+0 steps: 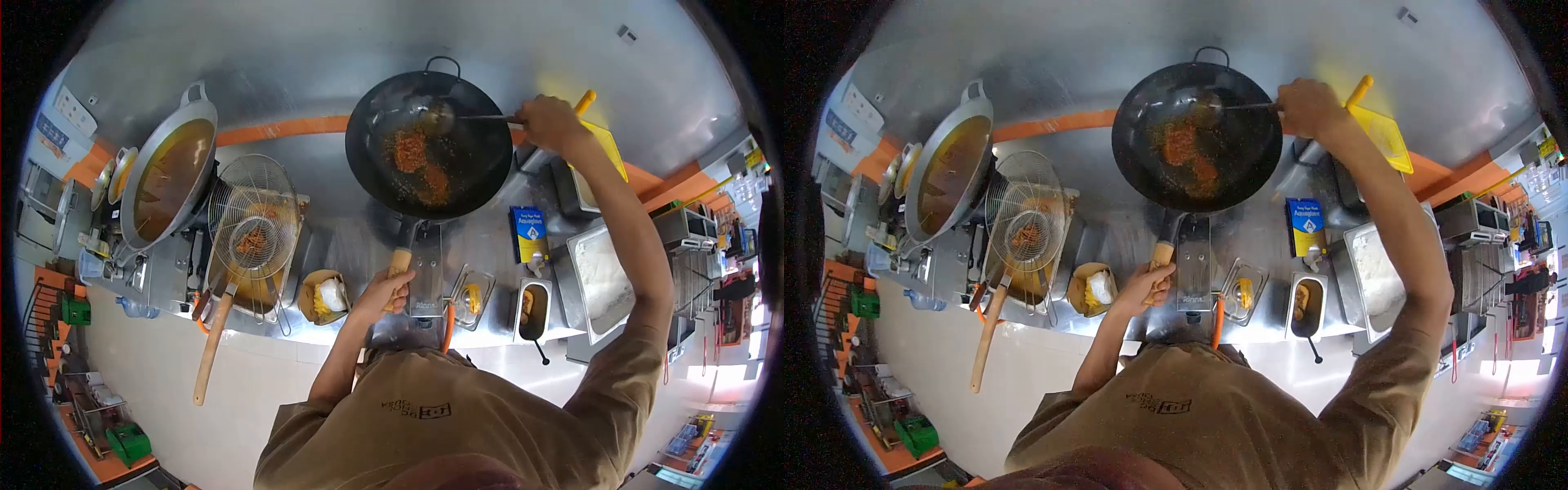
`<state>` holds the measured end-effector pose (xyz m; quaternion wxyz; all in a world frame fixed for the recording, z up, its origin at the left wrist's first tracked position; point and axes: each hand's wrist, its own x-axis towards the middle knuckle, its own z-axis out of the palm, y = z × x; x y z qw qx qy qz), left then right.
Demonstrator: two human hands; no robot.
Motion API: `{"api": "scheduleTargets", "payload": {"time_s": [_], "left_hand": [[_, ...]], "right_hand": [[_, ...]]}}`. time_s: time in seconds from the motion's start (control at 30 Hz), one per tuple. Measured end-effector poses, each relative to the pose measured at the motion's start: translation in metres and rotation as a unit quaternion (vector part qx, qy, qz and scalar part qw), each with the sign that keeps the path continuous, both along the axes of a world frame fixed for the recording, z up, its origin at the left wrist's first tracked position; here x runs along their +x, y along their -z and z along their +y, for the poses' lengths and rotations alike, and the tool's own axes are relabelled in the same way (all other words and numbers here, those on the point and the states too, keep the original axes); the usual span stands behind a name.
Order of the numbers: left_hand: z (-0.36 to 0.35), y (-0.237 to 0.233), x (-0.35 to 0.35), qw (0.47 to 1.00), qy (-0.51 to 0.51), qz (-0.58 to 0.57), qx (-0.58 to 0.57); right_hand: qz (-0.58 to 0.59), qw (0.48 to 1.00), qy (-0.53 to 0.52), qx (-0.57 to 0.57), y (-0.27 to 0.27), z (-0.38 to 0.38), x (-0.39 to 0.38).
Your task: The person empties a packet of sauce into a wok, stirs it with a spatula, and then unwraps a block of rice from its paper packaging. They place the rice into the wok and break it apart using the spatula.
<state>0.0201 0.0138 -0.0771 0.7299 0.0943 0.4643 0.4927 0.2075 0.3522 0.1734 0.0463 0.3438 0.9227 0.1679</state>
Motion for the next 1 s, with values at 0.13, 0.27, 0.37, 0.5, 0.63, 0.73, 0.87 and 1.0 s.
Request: {"api": "scheduleTargets", "payload": {"time_s": [0.13,0.27,0.37,0.5,0.63,0.73,0.87,1.0], "left_hand": [[-0.005,-0.009,-0.019,0.999,0.029,0.034,-0.027],[-0.009,-0.025,-0.038,0.998,0.03,0.05,-0.025],[-0.013,-0.034,-0.049,0.996,0.062,0.061,-0.027],[-0.016,-0.04,-0.055,0.995,0.057,0.08,-0.018],[-0.017,-0.046,-0.064,0.995,0.056,0.074,-0.02],[-0.018,-0.04,-0.067,0.994,0.067,0.071,-0.05],[-0.018,-0.045,-0.07,0.993,0.088,0.071,-0.041],[-0.017,-0.042,-0.07,0.992,0.085,0.083,-0.048]], "right_hand": [[-0.057,0.996,0.059,0.031,-0.039,-0.003,-0.006],[0.012,0.999,-0.007,-0.029,-0.001,0.04,-0.019],[-0.112,0.993,-0.021,0.041,-0.053,0.038,-0.031],[-0.071,0.994,-0.045,0.065,-0.023,0.106,-0.042],[-0.052,0.99,-0.128,0.004,-0.015,0.117,-0.068],[-0.067,0.987,-0.143,0.035,-0.053,0.138,-0.083],[-0.043,0.982,-0.174,0.062,-0.022,0.158,-0.109],[-0.041,0.965,-0.259,0.004,-0.045,0.129,-0.145]]}}
